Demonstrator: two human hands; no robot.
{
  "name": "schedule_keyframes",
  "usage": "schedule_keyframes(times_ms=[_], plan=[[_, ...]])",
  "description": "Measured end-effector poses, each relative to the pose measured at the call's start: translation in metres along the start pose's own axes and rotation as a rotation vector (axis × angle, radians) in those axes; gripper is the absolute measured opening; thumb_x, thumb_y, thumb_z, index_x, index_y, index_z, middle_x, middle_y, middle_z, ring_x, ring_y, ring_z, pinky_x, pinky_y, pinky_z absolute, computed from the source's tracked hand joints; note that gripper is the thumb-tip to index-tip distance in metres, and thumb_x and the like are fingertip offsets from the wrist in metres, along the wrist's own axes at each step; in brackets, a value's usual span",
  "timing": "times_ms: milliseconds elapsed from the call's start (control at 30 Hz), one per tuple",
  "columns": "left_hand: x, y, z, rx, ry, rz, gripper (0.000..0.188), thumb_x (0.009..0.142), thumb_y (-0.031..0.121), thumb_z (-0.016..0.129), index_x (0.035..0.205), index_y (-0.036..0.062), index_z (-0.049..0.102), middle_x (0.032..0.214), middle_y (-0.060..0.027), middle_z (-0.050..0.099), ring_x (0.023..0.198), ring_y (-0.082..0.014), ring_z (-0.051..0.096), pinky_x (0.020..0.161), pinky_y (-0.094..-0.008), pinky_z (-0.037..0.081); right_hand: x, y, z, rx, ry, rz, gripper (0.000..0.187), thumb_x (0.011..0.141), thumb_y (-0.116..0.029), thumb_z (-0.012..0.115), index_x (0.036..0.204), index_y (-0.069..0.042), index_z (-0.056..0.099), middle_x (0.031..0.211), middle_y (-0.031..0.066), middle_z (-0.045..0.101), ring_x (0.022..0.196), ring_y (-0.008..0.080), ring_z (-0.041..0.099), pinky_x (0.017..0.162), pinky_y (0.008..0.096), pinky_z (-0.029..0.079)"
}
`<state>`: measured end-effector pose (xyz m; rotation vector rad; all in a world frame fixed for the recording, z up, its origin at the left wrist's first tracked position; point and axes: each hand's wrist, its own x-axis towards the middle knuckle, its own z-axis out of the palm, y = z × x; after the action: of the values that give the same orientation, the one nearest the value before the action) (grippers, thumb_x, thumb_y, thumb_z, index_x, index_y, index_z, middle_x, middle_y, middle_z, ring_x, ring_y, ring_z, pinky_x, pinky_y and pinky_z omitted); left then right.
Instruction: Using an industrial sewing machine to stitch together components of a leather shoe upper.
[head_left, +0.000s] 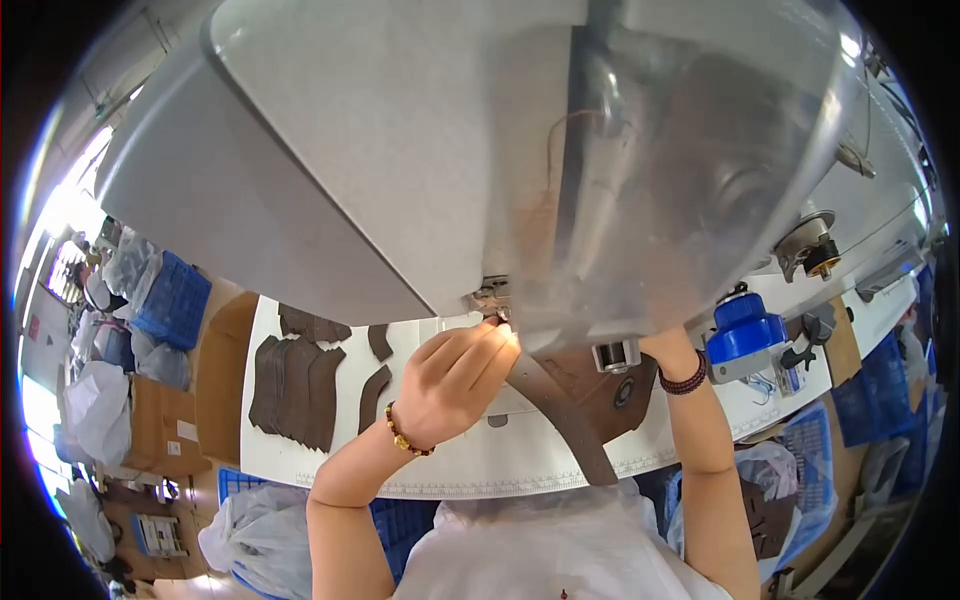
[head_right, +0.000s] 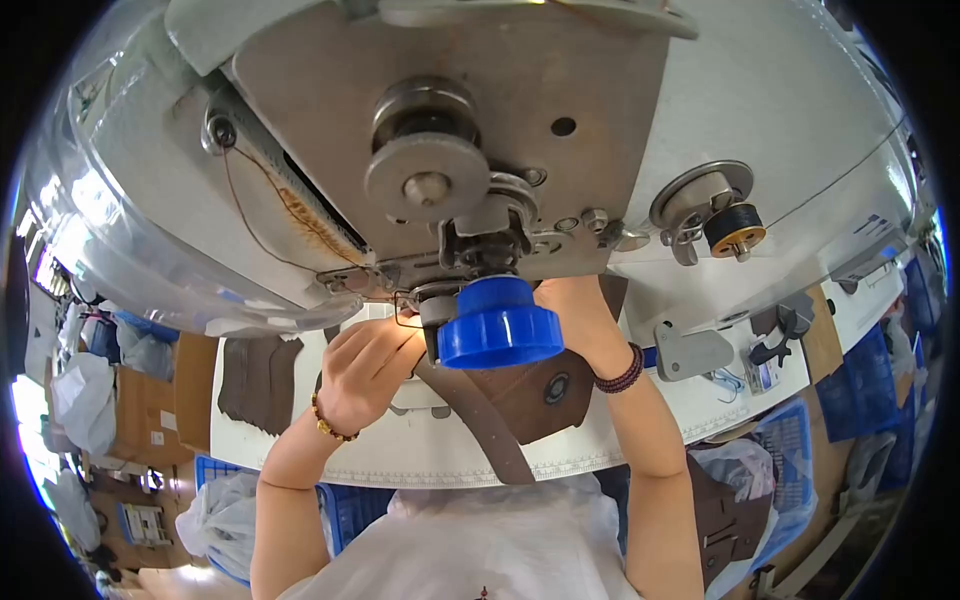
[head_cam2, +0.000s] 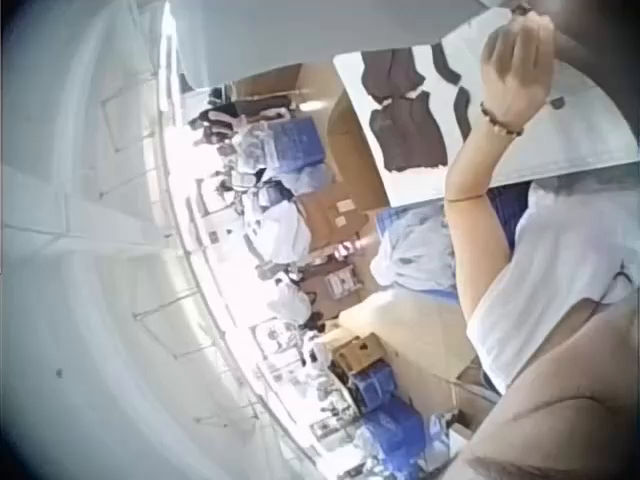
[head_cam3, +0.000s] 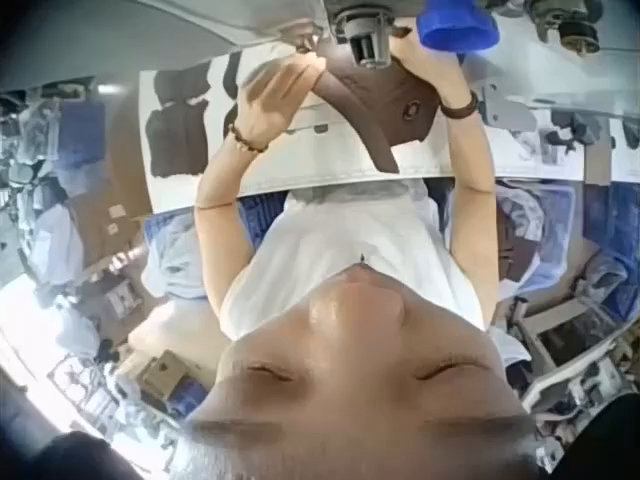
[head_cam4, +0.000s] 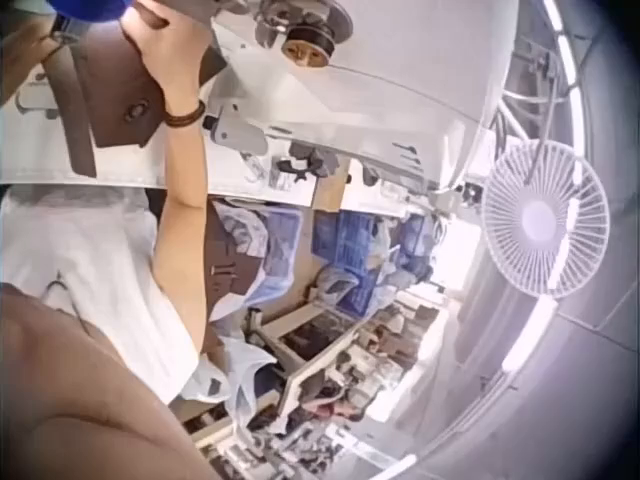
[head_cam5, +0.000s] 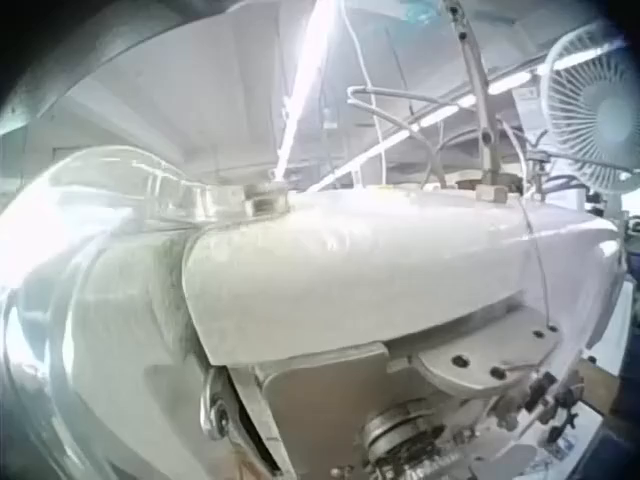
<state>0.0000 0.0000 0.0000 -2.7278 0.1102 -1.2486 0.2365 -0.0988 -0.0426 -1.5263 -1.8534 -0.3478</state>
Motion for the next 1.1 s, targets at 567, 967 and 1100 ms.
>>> schedule_keyframes(times_ms=[567,967,1100], plan=[[0.006,0.007,0.006,-0.026,-0.031,-0.040,0.027,0.061,-0.002,0.064,0.088,-0.0008,0.061,0.082,-0.0059,0.054,0.070,-0.0179,0.060,0.058,-0.0267,0.052,0.000,0.016,-0.002,0.147,-0.151,0.301,0.024,0.078,-0.028,0.061,0.083,-0.005,0.060,0.083,0.0111,0.061,0.078,0.0296,0.056,0.069,0.0391,0.044],[0.023,0.032,0.012,0.052,0.050,-0.233,0.024,0.056,0.000,0.064,0.080,-0.0012,0.059,0.080,-0.0079,0.059,0.074,-0.0241,0.061,0.060,-0.0311,0.049,-0.001,-0.006,-0.017,0.175,0.039,0.265,0.030,0.081,-0.028,0.061,0.101,-0.007,0.061,0.102,0.0122,0.060,0.094,0.0311,0.055,0.082,0.0427,0.041],[0.010,0.019,0.012,0.035,0.031,-0.315,0.021,0.063,0.003,0.066,0.083,0.0009,0.063,0.072,-0.0081,0.057,0.069,-0.0212,0.060,0.056,-0.0294,0.046,-0.030,-0.051,-0.034,-0.037,0.057,0.163,0.039,0.080,-0.027,0.062,0.115,-0.010,0.056,0.122,0.0123,0.049,0.112,0.0367,0.044,0.092,0.0511,0.034]])
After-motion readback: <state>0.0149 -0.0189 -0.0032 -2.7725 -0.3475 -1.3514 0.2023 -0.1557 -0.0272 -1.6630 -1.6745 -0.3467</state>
